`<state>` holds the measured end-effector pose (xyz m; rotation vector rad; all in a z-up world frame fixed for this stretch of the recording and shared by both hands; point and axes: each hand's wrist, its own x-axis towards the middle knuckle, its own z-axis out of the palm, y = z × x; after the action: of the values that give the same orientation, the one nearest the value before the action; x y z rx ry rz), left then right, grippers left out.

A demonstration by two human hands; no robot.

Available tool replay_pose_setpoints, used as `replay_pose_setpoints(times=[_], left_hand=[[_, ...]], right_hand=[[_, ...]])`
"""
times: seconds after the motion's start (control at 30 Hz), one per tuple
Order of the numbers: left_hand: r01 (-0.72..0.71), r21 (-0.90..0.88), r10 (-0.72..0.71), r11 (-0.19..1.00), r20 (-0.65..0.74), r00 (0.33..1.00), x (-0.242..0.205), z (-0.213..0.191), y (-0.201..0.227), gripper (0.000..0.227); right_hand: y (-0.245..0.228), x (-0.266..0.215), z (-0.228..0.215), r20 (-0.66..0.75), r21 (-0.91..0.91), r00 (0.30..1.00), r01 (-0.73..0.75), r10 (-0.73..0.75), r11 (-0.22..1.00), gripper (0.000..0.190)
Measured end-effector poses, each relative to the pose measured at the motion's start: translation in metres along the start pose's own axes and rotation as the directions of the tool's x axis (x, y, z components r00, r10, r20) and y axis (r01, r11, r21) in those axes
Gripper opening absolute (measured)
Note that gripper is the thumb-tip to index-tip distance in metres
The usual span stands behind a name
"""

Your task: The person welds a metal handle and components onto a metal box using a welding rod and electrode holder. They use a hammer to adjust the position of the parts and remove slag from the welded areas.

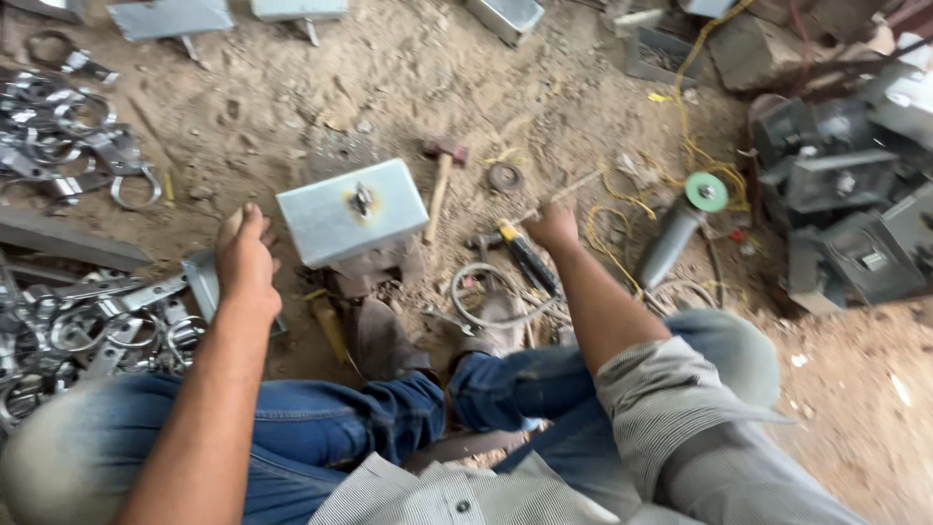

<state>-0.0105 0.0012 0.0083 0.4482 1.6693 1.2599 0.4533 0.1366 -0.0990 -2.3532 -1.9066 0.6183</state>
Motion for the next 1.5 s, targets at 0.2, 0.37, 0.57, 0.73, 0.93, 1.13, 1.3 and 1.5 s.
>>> replay_pose_setpoints(times=[0.2, 0.37, 0.57, 0.73, 0.93, 1.13, 1.3, 1.5], left_hand=[[-0.037, -0.077, 0.032, 0.996, -0.058, 0.998, 0.006, 0.003, 0.014, 0.054], [-0.074, -0.026, 0.072, 0.997, -0.045, 0.996, 0.007, 0.016, 0.025, 0.050], [-0.051, -0.090, 0.048, 0.995, -0.036, 0.998, 0.002, 0.016, 0.029, 0.047], [-0.070, -0.146, 0.064, 0.987, -0.044, 0.997, 0.001, 0.006, 0.027, 0.045], [-0.093, -0.173, 0.085, 0.980, -0.055, 0.995, -0.006, -0.003, 0.027, 0.044], [-0.124, -0.177, 0.118, 0.976, -0.045, 0.992, -0.013, -0.013, 0.027, 0.043], [-0.286, -0.082, 0.281, 0.955, -0.064, 0.958, -0.030, -0.016, 0.028, 0.036], [-0.237, 0.249, 0.218, 0.939, 0.099, 0.971, -0.036, -0.018, 0.016, 0.045]], right_hand=[[0.044, -0.008, 0.076, 0.207, -0.191, 0.973, -0.059, 0.099, 0.980, 0.073], [0.049, -0.007, 0.079, 0.345, -0.252, 0.915, -0.124, 0.209, 0.960, 0.054], [0.050, -0.004, 0.087, 0.274, -0.115, 0.947, -0.138, 0.165, 0.984, 0.042], [0.034, -0.015, 0.055, 0.094, -0.147, 0.993, -0.061, 0.075, 0.987, 0.042], [-0.045, -0.071, -0.038, 0.014, 0.224, 0.989, -0.145, 0.145, 0.964, 0.046], [-0.117, -0.119, -0.144, -0.005, 0.763, 0.999, 0.031, -0.042, 0.646, 0.044], [-0.124, -0.175, -0.213, -0.111, 0.861, 0.928, 0.269, -0.356, 0.432, 0.042], [-0.107, -0.224, -0.229, -0.213, 0.919, 0.944, 0.281, -0.252, 0.277, 0.029]])
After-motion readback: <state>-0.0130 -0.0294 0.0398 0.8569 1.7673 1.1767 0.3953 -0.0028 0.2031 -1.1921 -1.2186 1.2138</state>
